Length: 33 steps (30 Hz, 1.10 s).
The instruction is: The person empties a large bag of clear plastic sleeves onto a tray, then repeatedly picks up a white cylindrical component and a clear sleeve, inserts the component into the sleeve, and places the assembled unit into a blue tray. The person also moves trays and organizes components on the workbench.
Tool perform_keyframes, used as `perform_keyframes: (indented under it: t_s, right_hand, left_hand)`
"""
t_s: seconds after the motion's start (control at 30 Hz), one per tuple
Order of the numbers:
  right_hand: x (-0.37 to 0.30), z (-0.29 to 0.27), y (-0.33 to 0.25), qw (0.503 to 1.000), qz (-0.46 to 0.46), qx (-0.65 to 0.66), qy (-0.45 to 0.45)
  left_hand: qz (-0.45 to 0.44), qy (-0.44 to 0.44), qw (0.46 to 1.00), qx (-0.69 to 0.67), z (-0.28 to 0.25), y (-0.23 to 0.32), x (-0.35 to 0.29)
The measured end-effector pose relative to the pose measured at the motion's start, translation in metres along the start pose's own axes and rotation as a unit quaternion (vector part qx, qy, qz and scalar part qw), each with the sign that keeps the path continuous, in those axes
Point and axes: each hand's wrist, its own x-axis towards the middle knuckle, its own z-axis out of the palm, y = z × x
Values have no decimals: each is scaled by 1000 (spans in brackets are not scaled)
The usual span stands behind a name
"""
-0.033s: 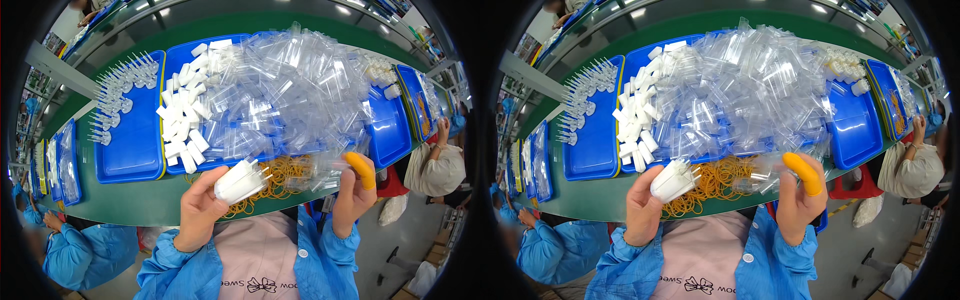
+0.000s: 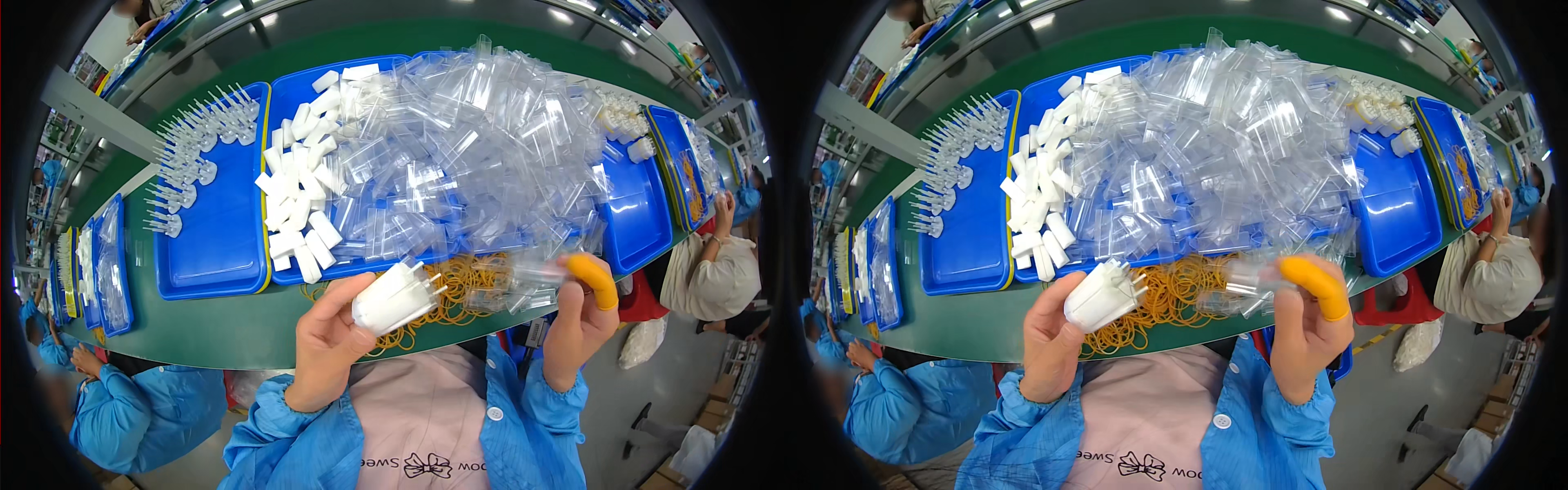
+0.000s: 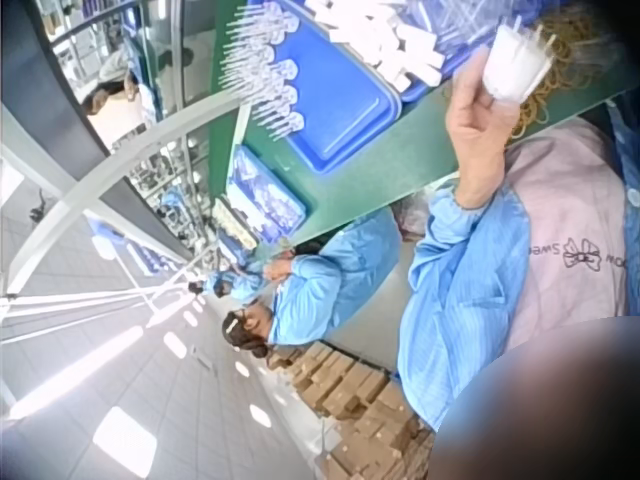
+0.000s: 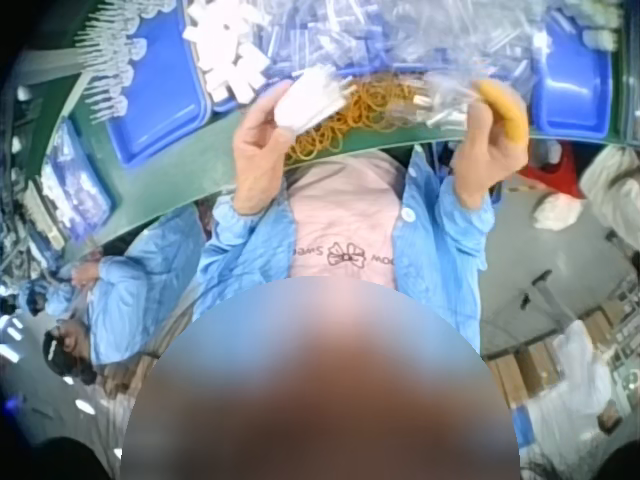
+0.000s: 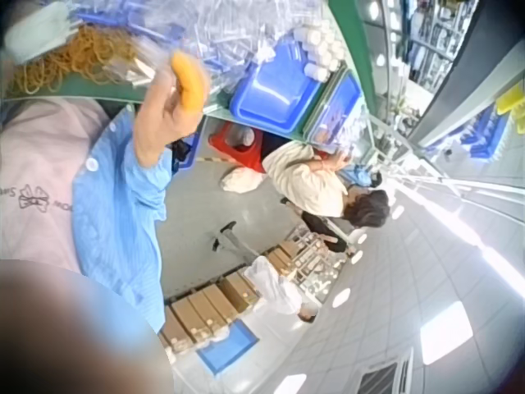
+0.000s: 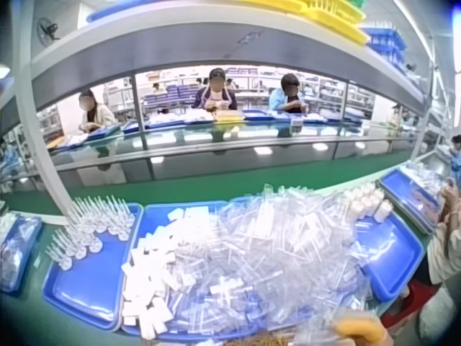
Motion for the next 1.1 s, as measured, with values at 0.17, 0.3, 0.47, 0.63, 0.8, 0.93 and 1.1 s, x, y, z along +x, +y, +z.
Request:
perform_keyframes:
  t_s: [0.17,0.3,0.47,0.63,0.8,0.93,1.1]
  right_hand:
    - [-9,2,-18,981,93,169,-21]
    - [-10,8,-18,980,97,174,-18]
    - [-6,17,-22,978,120,171,-26]
    - [-1,15,-14,968,157,191,-45]
    - [-3,20,-21,945,212,235,-84]
    - [-4,22,-20,954,186,216,-89]
    - [-7,29,-22,976,138,154,-67]
  left_hand:
    - [56,-63,994,64,2,-1,-2]
    - [109,-77,972,194,8,3,-5]
    - [168,-94,942,275,8,4,-7]
    - [212,-122,920,307,9,3,-4]
    - [228,-141,910,317,13,6,-3]
    - [228,-136,899,349,14,9,-5]
    - [209,-131,908,340,14,6,-3]
